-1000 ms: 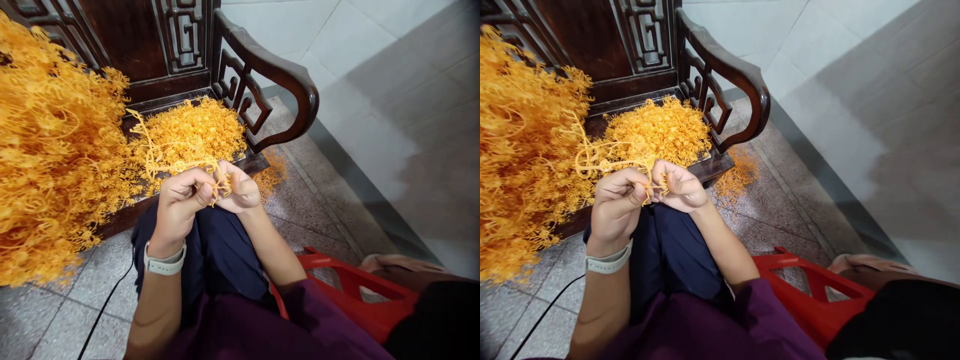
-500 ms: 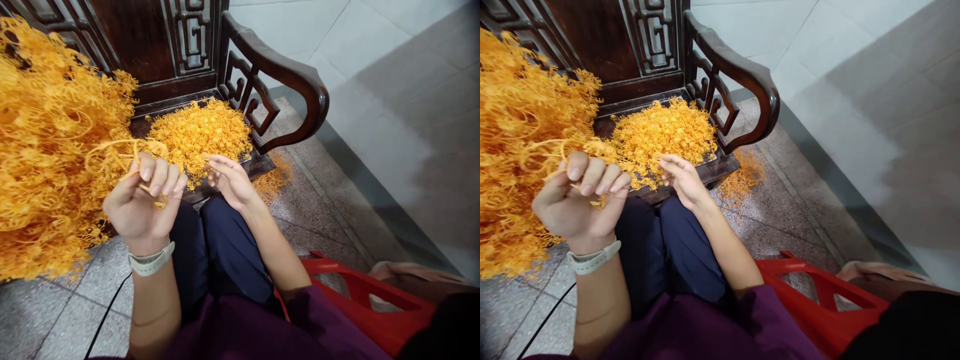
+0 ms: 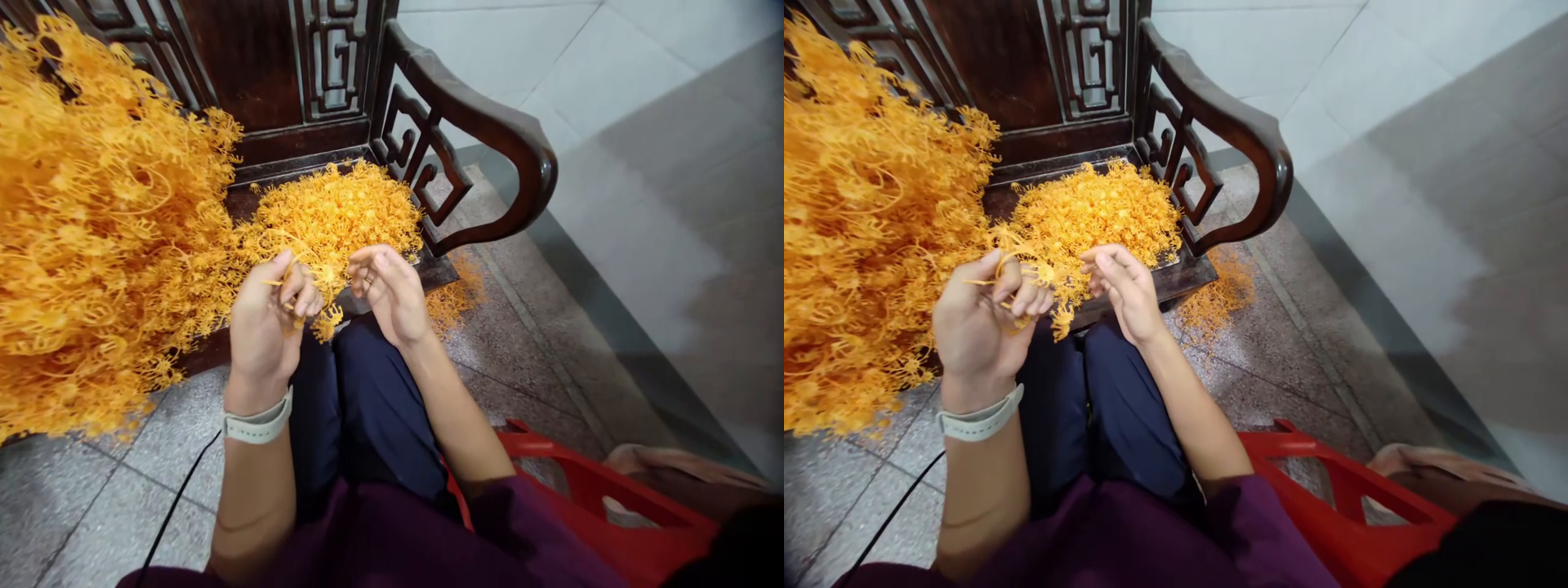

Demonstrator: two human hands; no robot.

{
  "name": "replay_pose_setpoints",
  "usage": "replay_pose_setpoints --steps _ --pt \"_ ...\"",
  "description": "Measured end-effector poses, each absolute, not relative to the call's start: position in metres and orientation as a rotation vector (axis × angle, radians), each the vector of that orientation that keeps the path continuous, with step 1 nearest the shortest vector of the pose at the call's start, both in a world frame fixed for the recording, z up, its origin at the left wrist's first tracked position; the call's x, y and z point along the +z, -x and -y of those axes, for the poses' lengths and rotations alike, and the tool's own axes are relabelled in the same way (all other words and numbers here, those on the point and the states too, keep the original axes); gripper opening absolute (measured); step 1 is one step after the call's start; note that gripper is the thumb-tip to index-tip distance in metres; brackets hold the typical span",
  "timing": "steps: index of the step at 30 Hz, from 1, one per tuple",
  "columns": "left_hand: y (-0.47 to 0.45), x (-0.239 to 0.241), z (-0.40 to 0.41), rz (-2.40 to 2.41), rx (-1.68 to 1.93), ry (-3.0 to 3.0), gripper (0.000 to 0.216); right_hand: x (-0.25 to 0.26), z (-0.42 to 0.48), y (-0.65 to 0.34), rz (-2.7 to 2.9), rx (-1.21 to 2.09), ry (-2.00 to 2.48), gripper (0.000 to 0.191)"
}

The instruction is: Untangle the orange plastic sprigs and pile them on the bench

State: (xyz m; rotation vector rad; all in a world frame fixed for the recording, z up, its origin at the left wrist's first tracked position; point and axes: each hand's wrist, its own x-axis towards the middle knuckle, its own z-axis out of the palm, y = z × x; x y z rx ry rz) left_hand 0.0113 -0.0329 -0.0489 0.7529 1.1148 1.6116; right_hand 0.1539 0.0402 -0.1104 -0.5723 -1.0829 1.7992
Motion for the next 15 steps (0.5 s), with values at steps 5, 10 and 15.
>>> replay_pose_setpoints --steps 5,10,15 --pt "-0.021 -0.059 0.031 -1.319 1.634 -0.891 0.058 -0.105 -0.028 -0.156 1.381 1.613 0.518 0.039" --pt "-0.023 -0.062 0.032 -1.357 1.533 -1.037 0.057 -0.103 -0.027 -0.154 1.42 1.658 0.544 0.044" --pt "-0.025 -0.063 0.031 -1.393 1.636 -1.069 0.052 -0.108 -0.034 -0.156 1.23 1.791 0.515 0.029"
